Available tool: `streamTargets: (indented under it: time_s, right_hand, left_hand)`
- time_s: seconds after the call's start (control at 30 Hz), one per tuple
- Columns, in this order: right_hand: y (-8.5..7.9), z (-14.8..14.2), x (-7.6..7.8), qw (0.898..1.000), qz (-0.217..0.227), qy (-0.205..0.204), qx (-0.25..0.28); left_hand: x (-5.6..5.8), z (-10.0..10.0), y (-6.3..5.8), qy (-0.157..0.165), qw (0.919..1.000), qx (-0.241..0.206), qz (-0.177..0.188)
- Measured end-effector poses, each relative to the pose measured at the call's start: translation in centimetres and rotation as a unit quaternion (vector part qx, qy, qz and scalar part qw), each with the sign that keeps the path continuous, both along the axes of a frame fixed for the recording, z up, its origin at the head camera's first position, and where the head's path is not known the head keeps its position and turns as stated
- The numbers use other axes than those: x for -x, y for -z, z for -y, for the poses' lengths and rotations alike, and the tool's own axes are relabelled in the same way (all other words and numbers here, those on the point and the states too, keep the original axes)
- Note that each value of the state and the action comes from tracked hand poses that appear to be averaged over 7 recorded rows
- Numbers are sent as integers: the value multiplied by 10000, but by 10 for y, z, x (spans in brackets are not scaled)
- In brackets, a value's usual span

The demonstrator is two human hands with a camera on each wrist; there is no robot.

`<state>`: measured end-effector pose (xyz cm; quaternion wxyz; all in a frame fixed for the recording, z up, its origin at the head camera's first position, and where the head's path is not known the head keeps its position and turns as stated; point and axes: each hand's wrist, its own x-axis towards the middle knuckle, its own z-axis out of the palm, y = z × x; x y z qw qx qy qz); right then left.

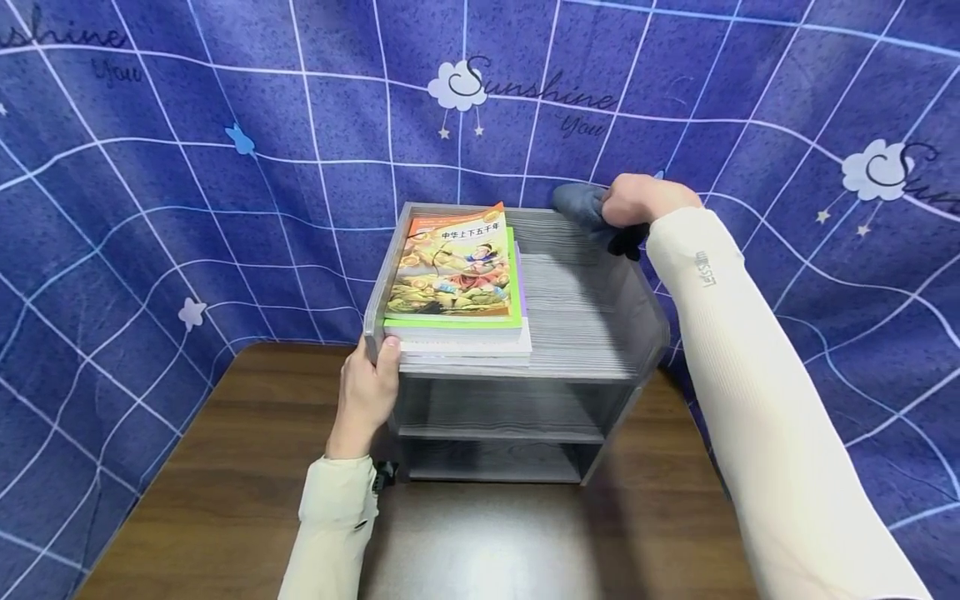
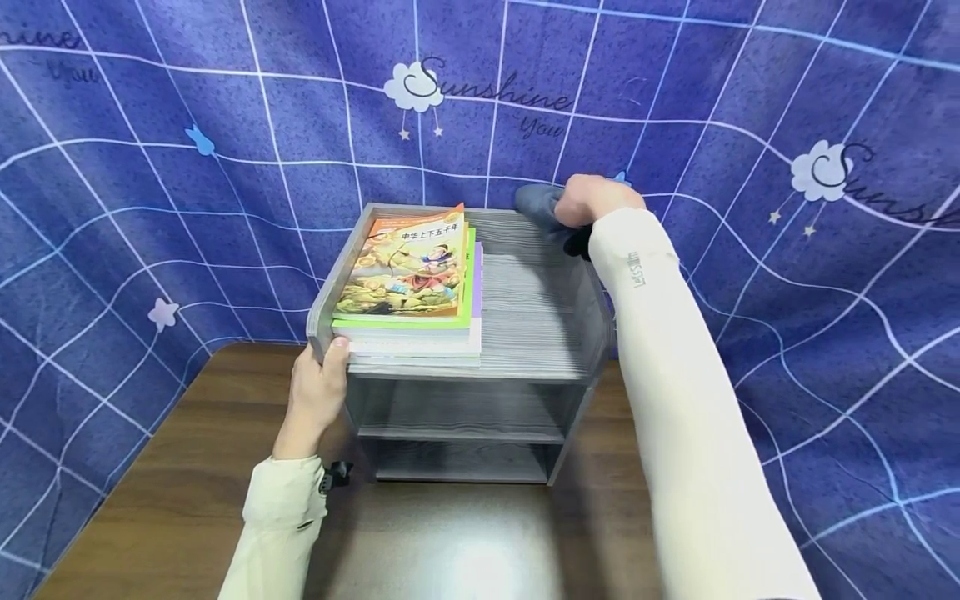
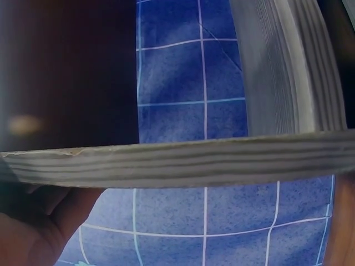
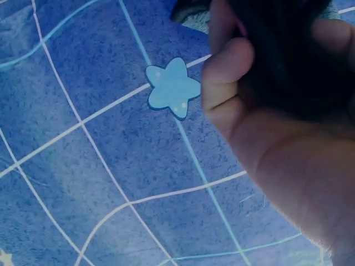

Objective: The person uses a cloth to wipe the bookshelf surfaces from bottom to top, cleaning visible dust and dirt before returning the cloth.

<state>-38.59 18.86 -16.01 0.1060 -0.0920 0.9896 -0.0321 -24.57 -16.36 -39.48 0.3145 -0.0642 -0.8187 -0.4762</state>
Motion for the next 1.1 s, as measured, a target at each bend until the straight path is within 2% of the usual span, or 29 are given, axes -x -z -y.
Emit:
streamTargets:
  time_s: [0.13, 0.23, 0.5, 0.63, 0.87, 1.1]
  right_hand:
    - [12, -1, -7, 9982, -318, -477, 183]
    - [23, -2, -18, 9955, -637, -636, 293]
    - [49, -3, -61, 9876, -1355, -491, 623]
    - [59, -3, -84, 9816, -1671, -566, 724]
    - [82, -1, -116, 9647, -2402, -450, 984]
    - [101, 2, -145, 9400, -3286, -426, 812]
  left_hand:
    - [8, 6, 5, -19, 10000, -15, -6]
    - [15, 10, 9, -17, 10000, -35, 10]
    - [31, 17, 15, 80, 10000, 7, -38]
    - [38, 20, 17, 105, 9999, 28, -75]
    - [52, 26, 22, 91, 9998, -15, -187]
    - [62, 22, 26, 318, 9992, -36, -236]
